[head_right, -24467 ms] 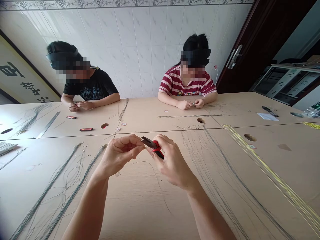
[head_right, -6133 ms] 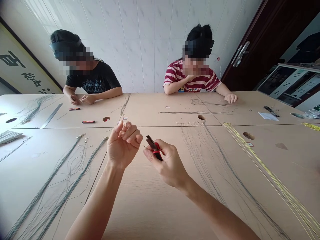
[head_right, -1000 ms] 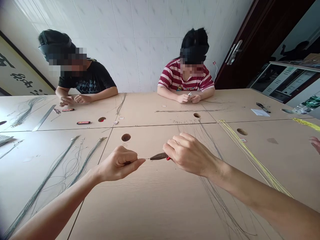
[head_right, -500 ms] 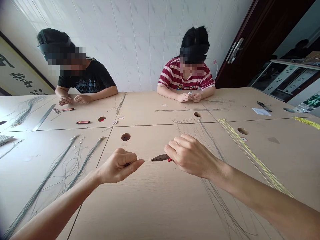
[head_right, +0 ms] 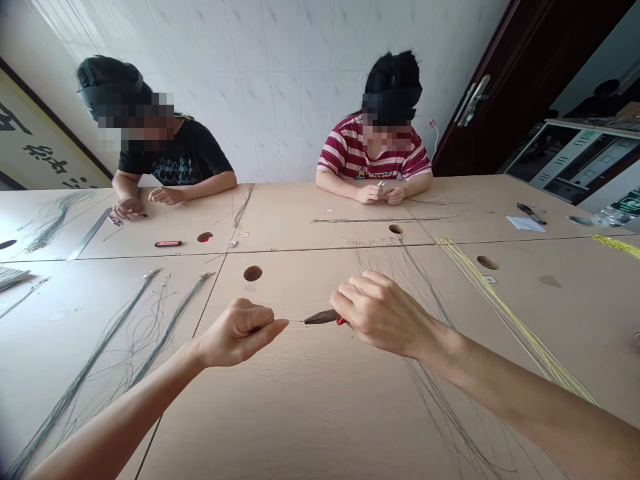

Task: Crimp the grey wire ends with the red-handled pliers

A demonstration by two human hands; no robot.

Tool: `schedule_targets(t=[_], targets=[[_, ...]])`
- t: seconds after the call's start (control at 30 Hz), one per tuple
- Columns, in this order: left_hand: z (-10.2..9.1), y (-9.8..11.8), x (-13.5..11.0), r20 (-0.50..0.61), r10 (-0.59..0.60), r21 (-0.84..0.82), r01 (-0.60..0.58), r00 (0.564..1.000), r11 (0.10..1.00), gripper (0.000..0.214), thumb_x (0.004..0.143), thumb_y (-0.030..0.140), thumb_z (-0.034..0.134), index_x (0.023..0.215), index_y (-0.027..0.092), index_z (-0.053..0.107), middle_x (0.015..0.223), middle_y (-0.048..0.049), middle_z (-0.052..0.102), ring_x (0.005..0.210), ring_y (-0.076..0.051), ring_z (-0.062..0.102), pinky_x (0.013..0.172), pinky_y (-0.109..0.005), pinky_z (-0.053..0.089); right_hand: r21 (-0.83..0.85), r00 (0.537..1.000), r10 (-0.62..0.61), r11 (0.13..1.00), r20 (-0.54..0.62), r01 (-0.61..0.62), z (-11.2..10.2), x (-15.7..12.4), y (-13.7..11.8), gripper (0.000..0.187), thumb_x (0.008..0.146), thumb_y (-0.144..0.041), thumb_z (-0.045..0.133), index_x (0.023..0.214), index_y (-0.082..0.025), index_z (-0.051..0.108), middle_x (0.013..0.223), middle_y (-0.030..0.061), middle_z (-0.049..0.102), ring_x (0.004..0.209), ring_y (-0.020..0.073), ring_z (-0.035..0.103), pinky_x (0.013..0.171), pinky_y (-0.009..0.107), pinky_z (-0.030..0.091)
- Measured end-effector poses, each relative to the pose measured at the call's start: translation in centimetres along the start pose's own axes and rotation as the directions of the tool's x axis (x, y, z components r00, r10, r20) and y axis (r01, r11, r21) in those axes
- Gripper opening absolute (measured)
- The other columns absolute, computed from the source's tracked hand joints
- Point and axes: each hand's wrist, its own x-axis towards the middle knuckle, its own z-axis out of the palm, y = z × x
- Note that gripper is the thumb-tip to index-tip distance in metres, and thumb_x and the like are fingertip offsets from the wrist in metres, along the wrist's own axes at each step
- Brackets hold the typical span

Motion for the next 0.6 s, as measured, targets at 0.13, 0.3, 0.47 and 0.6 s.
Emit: schedule_targets(t=[0.13,0.3,0.47,0.6], targets=[[-0.4,-0.3,-0.2,0.004,0.001,-0.009,-0.001,1.0,1.0,0.042,0.091,0.015,0.048,0.063,0.021,0.017,0.053,0.0078,0.015,0.048,-0.007,0.012,0.041,-0.023,0.015,-0.007,1.0,-0.004,1.0,0.007,0.005,0.0,-0.1,0.3,0.027,0.074,0.005,0.041,0.066,-0.016,0.055,0.056,-0.0013,0.046,0.054,0.0137,0.034,0.056,0.028,0.023],[-3.3,-1.8,-2.4,-0.345,-0.111,0.01,0.122,0.932,0.992,0.043,0.09,0.012,0.05,0.057,0.019,0.023,0.047,0.0082,0.021,0.042,-0.005,0.017,0.037,-0.02,0.015,-0.037,0.992,0.108,0.994,0.06,-0.106,-0.3,-2.7,2.5,0.027,0.078,0.003,0.04,0.073,-0.017,0.057,0.059,0.0003,0.053,0.057,0.0151,0.044,0.06,0.028,0.028],[-4.1,-2.0,-2.9,-0.305,-0.119,0.069,0.146,0.945,0.987,0.044,0.09,0.014,0.051,0.055,0.019,0.024,0.048,0.0078,0.022,0.044,-0.005,0.017,0.037,-0.02,0.016,0.186,0.934,0.342,0.916,0.103,-0.356,1.1,-3.5,2.6,0.015,0.087,-0.013,0.047,0.088,-0.018,0.061,0.073,0.0024,0.063,0.066,0.0163,0.055,0.061,0.028,0.035],[-3.1,-1.2,-2.2,-0.244,-0.127,0.094,0.154,0.961,0.984,0.038,0.09,0.018,0.052,0.055,0.018,0.038,0.049,0.0077,0.026,0.045,-0.006,0.023,0.039,-0.019,0.023,0.56,0.737,0.6,0.511,0.311,-0.652,3.2,-1.4,-0.3,0.02,0.092,-0.035,0.05,0.087,-0.019,0.062,0.069,0.0006,0.06,0.058,0.013,0.049,0.057,0.027,0.037]])
